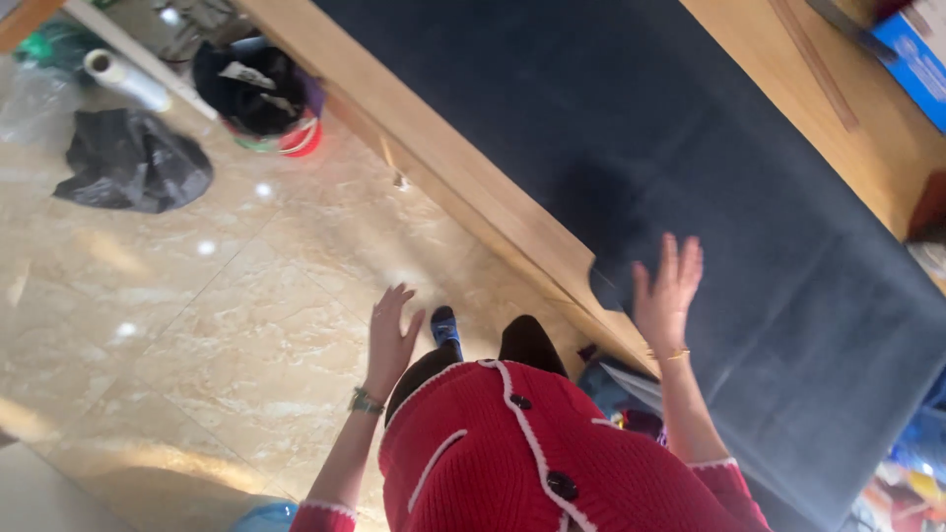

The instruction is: The person cuts a piece of black fabric using shears along marked lines. They then fold the fabric, retrieve a cardboard pattern from a drawer, and use a ruler and set square to mark new lines on the fabric with chalk.

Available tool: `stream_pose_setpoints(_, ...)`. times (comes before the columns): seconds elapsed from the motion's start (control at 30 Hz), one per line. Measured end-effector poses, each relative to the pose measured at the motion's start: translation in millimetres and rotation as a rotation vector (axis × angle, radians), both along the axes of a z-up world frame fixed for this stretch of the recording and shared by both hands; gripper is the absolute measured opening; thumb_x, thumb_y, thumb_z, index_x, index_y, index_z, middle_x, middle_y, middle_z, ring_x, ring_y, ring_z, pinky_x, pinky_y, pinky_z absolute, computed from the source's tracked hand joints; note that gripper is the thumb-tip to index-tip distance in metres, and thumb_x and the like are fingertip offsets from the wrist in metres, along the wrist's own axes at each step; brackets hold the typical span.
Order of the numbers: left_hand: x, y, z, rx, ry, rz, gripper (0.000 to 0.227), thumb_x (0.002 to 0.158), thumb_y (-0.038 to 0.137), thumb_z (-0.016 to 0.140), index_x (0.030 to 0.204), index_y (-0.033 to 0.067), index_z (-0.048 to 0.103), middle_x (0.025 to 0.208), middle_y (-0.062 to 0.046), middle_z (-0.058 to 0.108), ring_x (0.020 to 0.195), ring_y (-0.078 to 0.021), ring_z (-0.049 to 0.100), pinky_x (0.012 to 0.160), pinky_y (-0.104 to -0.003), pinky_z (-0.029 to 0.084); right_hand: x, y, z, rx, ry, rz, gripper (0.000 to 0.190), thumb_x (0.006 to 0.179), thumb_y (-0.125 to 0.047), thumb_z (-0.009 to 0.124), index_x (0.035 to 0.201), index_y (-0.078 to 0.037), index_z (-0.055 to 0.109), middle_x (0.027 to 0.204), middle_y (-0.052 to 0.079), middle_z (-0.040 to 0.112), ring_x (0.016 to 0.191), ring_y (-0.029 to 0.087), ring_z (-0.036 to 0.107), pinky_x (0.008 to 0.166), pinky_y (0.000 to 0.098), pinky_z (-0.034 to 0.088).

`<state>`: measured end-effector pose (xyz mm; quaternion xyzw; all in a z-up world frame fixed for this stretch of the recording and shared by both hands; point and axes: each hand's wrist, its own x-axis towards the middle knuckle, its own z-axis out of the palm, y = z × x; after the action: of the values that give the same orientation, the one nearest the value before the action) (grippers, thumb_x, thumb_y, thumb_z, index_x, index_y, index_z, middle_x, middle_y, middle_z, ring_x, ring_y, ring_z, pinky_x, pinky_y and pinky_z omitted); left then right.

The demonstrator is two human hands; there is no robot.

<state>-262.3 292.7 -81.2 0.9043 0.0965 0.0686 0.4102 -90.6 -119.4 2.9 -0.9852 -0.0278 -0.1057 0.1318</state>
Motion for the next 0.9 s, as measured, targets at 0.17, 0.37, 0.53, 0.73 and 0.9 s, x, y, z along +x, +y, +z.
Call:
stream_pose_setpoints(0.17, -36.9, 60.8, -38.7, -0.042, 0.192, 0.227, 0.044, 0.1, 0.036, 0.065, 0.137, 0.013, 0.061, 0.134, -0.016, 0.065, 0.133, -0.0341, 0.057, 0.113, -0.051, 0.041, 9.1, 186.4, 26.7, 0.244, 0.025, 0.536, 0.066, 0.094, -0.023, 0.073, 0.155, -0.017, 0.049, 0.164, 0.019, 0.026, 0.152, 0.042, 0.024, 0.124, 0.0534, 0.026)
stream_pose_setpoints(0.37, 4.8, 80.9, 25.1, -0.401, 0.249, 0.238, 0.05, 0.101, 0.041, 0.06, 0.141, 0.01, 0.058, 0.142, -0.023, 0.058, 0.139, -0.0415, 0.048, 0.119, -0.054, 0.033, 33.1, 333.2, 31.1, 0.29, 0.393, 0.826, 0.062, 0.101, -0.021, 0.063, 0.158, -0.022, 0.041, 0.163, 0.026, 0.025, 0.152, 0.045, 0.024, 0.124, 0.0572, 0.022)
stream_pose_setpoints(0.53, 40.9, 152.9, 68.4, -0.486, 0.321, 0.291, 0.052, 0.104, 0.039, 0.054, 0.141, 0.0037, 0.056, 0.14, -0.026, 0.059, 0.138, -0.0433, 0.05, 0.118, -0.056, 0.033, 100.3, 436.9, 26.6, 0.383, 0.691, 0.724, 0.066, 0.101, -0.031, 0.062, 0.161, -0.03, 0.034, 0.167, 0.018, 0.022, 0.154, 0.036, 0.026, 0.125, 0.0526, 0.024)
stream_pose_setpoints(0.73, 103.6, 253.7, 70.9, -0.431, 0.329, 0.346, 0.056, 0.105, 0.041, 0.052, 0.143, 0.0006, 0.053, 0.137, -0.03, 0.058, 0.135, -0.0466, 0.051, 0.117, -0.059, 0.033, 192.5, 572.1, -24.8, 0.755, 0.924, 0.445, 0.084, 0.097, -0.034, 0.069, 0.161, -0.007, 0.021, 0.161, 0.032, 0.024, 0.144, 0.05, 0.037, 0.12, 0.0566, 0.032)
stream_pose_setpoints(0.9, 170.3, 322.4, 52.6, -0.261, 0.353, 0.246, 0.051, 0.106, 0.04, 0.051, 0.141, 0.003, 0.056, 0.132, -0.029, 0.062, 0.129, -0.0458, 0.056, 0.114, -0.062, 0.033, 224.9, 627.8, -59.2, 0.84, 1.054, 0.144, 0.099, 0.094, -0.048, 0.071, 0.157, 0.011, 0.022, 0.151, 0.043, 0.035, 0.143, 0.052, 0.037, 0.118, 0.0618, 0.029)
